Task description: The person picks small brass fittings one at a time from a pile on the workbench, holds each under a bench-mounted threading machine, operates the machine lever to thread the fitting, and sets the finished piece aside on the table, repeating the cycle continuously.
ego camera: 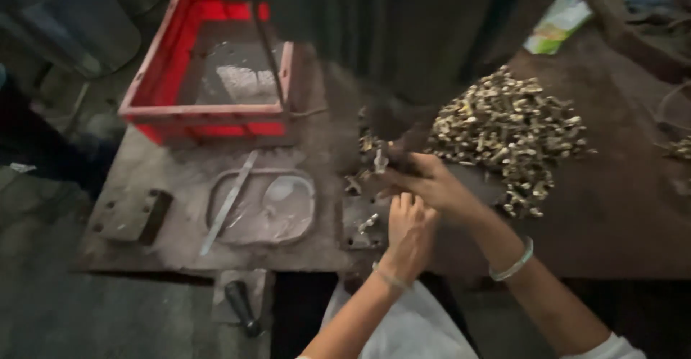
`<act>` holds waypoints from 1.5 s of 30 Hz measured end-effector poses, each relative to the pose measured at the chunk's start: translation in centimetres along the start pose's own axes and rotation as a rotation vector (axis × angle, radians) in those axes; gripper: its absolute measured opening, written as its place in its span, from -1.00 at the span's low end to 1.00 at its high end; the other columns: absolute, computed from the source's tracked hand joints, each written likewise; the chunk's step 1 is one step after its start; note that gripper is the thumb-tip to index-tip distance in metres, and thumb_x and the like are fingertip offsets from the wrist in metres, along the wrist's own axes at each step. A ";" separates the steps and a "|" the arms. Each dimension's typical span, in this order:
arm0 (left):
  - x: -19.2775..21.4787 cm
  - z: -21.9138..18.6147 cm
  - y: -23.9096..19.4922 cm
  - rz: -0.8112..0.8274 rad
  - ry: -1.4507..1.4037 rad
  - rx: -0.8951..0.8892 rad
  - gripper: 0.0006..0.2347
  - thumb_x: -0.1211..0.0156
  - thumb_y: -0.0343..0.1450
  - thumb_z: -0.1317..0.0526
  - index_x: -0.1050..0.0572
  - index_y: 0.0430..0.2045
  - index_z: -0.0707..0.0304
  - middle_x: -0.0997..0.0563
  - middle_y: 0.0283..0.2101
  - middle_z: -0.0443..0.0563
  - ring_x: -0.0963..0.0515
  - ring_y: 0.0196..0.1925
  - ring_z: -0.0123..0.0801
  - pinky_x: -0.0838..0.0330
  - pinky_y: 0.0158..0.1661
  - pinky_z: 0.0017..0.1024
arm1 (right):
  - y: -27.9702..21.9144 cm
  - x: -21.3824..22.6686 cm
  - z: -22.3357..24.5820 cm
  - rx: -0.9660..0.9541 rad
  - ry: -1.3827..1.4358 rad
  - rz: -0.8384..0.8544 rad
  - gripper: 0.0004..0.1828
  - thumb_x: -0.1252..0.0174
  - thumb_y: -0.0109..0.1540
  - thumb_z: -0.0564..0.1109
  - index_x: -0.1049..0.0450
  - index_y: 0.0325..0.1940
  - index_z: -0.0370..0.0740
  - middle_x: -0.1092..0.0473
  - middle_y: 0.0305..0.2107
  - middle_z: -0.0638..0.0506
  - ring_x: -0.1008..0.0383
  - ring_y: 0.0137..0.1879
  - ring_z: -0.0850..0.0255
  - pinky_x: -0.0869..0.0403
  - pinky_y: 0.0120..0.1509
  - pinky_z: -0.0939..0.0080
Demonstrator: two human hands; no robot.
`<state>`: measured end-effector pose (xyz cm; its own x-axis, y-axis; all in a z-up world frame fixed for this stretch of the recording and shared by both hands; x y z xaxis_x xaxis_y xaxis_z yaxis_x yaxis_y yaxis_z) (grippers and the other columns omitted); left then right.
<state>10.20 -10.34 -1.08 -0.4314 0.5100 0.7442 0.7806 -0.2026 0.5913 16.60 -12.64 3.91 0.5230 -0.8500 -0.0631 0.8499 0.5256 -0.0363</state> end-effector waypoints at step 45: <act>13.1 8.9 -7.1 -0.086 -0.586 0.518 -0.87 -0.36 0.28 0.40 -0.60 -0.34 0.34 -0.64 -0.24 0.04 -0.68 -0.36 -0.27 -0.56 -0.32 -0.42 | -1.7 -3.0 1.3 0.147 0.008 -0.376 -0.77 -0.12 0.38 -0.14 -0.54 -0.01 -0.38 -0.55 -0.26 -0.04 -0.56 -0.26 0.26 -0.57 -0.11 0.21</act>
<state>3.04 5.20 1.66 -0.3037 0.8931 0.3319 0.9288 0.1999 0.3120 13.63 -11.02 5.43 0.1738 -0.9815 -0.0808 0.9823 0.1671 0.0843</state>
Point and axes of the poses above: each hand's wrist, its own y-axis towards the middle knuckle, its own x-axis out of the back of the hand, z = x × y, the point moved 8 cm from there along y, towards the middle knuckle
